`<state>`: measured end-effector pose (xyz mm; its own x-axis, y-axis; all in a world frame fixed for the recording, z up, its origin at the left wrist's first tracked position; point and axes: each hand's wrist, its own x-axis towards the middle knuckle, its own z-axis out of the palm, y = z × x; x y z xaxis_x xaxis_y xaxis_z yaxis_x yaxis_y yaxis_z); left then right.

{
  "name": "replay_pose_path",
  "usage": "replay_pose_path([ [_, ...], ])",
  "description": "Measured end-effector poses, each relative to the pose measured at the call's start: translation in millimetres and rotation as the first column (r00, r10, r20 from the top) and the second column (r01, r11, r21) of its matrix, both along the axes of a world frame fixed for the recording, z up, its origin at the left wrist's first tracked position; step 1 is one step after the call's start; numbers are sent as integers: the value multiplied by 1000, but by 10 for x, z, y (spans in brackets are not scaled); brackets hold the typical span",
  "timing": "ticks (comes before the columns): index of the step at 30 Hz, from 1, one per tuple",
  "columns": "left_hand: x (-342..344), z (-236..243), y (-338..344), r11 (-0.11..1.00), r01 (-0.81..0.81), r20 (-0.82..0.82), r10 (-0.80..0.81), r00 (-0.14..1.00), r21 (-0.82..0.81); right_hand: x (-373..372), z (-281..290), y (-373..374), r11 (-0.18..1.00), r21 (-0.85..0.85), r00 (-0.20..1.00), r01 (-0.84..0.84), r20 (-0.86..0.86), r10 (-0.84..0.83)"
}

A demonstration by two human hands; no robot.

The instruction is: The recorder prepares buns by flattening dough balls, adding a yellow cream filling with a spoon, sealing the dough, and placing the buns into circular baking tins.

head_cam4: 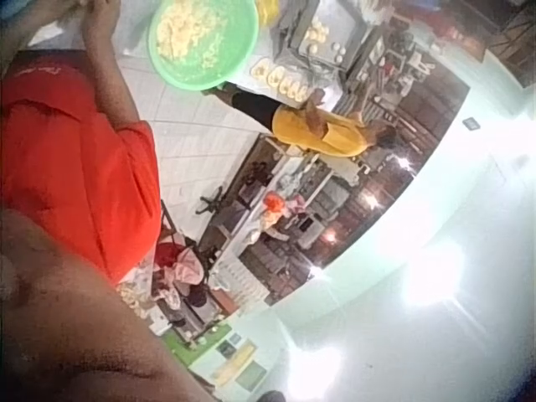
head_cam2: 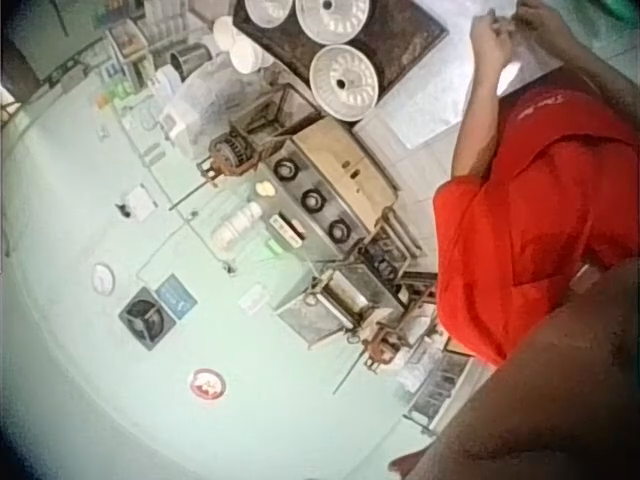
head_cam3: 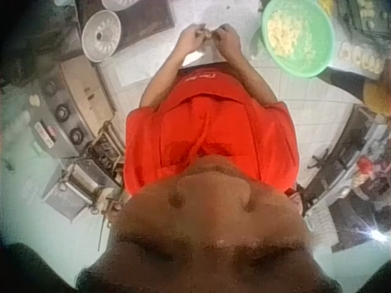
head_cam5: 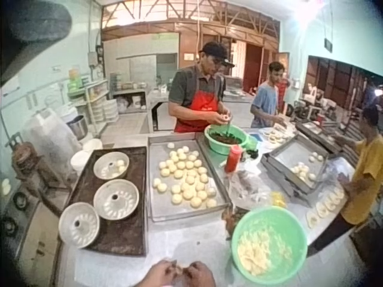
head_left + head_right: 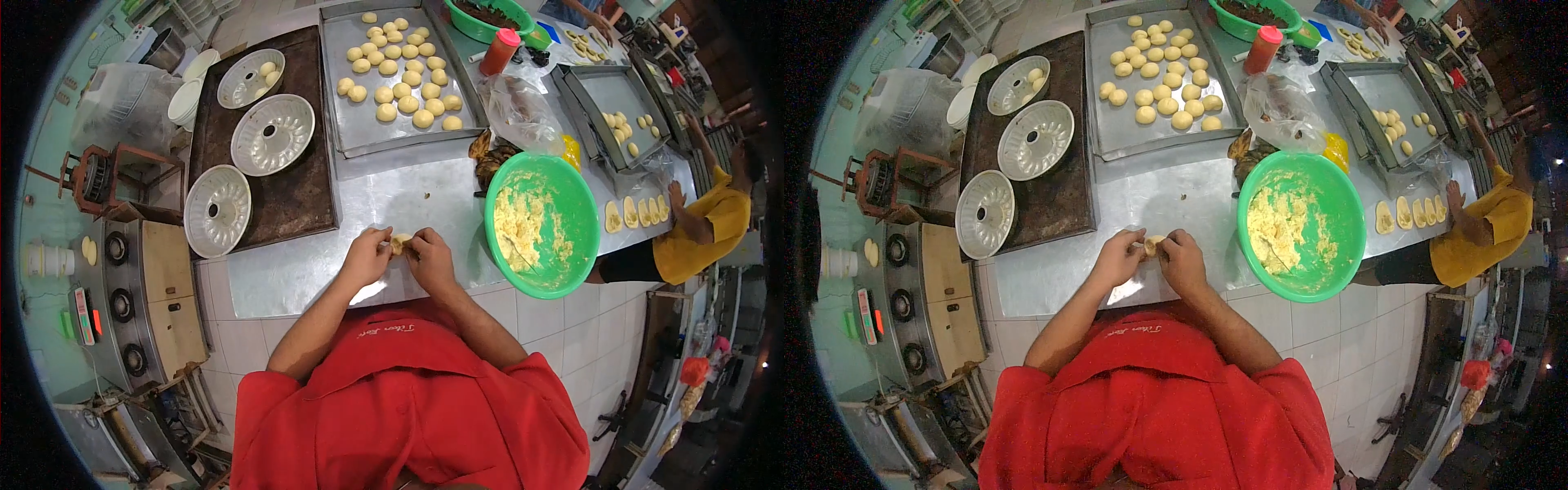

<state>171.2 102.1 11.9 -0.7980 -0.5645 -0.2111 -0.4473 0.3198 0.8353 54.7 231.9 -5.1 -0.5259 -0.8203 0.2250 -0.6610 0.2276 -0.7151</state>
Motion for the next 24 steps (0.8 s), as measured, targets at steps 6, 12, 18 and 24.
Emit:
replay_pose_path([
  [6, 116, 53, 120, 979, -59, -80, 76, 994, 196, 27, -40, -26, 1000, 9, 1000, -6, 13, 6],
  [12, 122, 123, 149, 937, -88, -96, 127, 987, 337, 104, 182, -84, 999, 28, 998, -34, -48, 36],
  [18, 135, 61, 121, 852, -79, -114, 160, 980, 517, -20, 67, -39, 998, 55, 994, -36, 109, 29],
  [24, 188, -65, 104, 878, 104, -213, -3, 977, 468, -90, 117, -15, 999, -12, 978, -40, 202, 42],
])
